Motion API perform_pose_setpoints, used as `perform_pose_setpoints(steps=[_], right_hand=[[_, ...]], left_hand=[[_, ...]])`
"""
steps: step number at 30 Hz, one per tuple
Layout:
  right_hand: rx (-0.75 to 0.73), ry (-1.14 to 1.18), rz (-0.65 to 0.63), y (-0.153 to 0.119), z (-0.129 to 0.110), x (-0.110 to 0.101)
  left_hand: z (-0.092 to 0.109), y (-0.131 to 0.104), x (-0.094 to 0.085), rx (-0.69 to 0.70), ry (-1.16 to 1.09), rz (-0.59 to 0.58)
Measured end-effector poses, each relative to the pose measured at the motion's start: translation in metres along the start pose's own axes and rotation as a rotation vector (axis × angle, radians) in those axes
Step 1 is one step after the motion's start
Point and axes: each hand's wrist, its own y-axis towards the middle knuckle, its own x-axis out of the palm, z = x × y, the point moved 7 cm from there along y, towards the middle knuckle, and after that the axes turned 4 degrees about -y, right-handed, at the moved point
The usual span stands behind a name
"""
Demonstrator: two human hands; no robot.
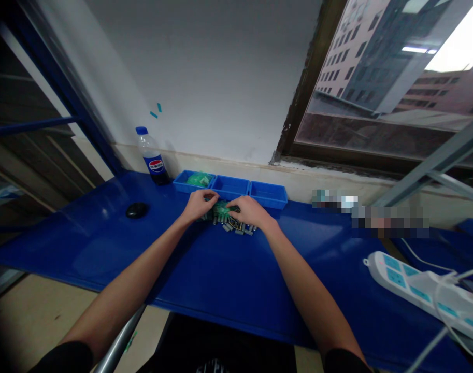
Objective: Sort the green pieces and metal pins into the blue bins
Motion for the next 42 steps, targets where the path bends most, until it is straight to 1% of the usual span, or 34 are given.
perform_pose_setpoints(steps=[4, 10, 14, 21, 25, 29, 32, 34, 36, 38, 42], right_hand=[[0.003, -0.033, -0.004, 0.000, 0.000, 0.002], [-0.006, -0.118, -0.015, -0.001, -0.006, -0.004], [-0.006, -0.179, -0.025, -0.001, -0.006, -0.005], [-0.046, -0.193, 0.053, 0.002, -0.001, -0.017], [-0.058, -0.204, 0.120, 0.000, 0.001, -0.029], [-0.078, -0.184, 0.209, -0.005, -0.001, -0.044], [-0.050, -0.043, 0.266, -0.008, -0.002, -0.056], [0.014, 0.148, 0.306, -0.009, 0.001, -0.060], [0.104, 0.372, 0.333, -0.009, 0.007, -0.058], [0.182, 0.556, 0.343, -0.008, 0.012, -0.052], [0.236, 0.721, 0.386, -0.004, 0.017, -0.045]], left_hand=[[0.002, 0.000, -0.001, -0.003, -0.006, -0.002], [0.002, -0.001, -0.001, 0.010, 0.003, 0.004], [0.001, 0.000, -0.001, 0.004, -0.003, 0.013], [-0.001, 0.001, 0.000, 0.002, -0.011, 0.011], [0.000, 0.000, 0.000, -0.004, 0.000, 0.003], [0.007, -0.001, -0.003, 0.005, -0.003, 0.019], [0.015, -0.001, -0.003, 0.044, -0.089, 0.006], [0.022, -0.003, 0.002, 0.089, -0.214, -0.075], [0.028, -0.005, 0.009, 0.125, -0.335, -0.178], [0.031, -0.008, 0.015, 0.131, -0.409, -0.258], [0.032, -0.010, 0.018, 0.100, -0.469, -0.322]])
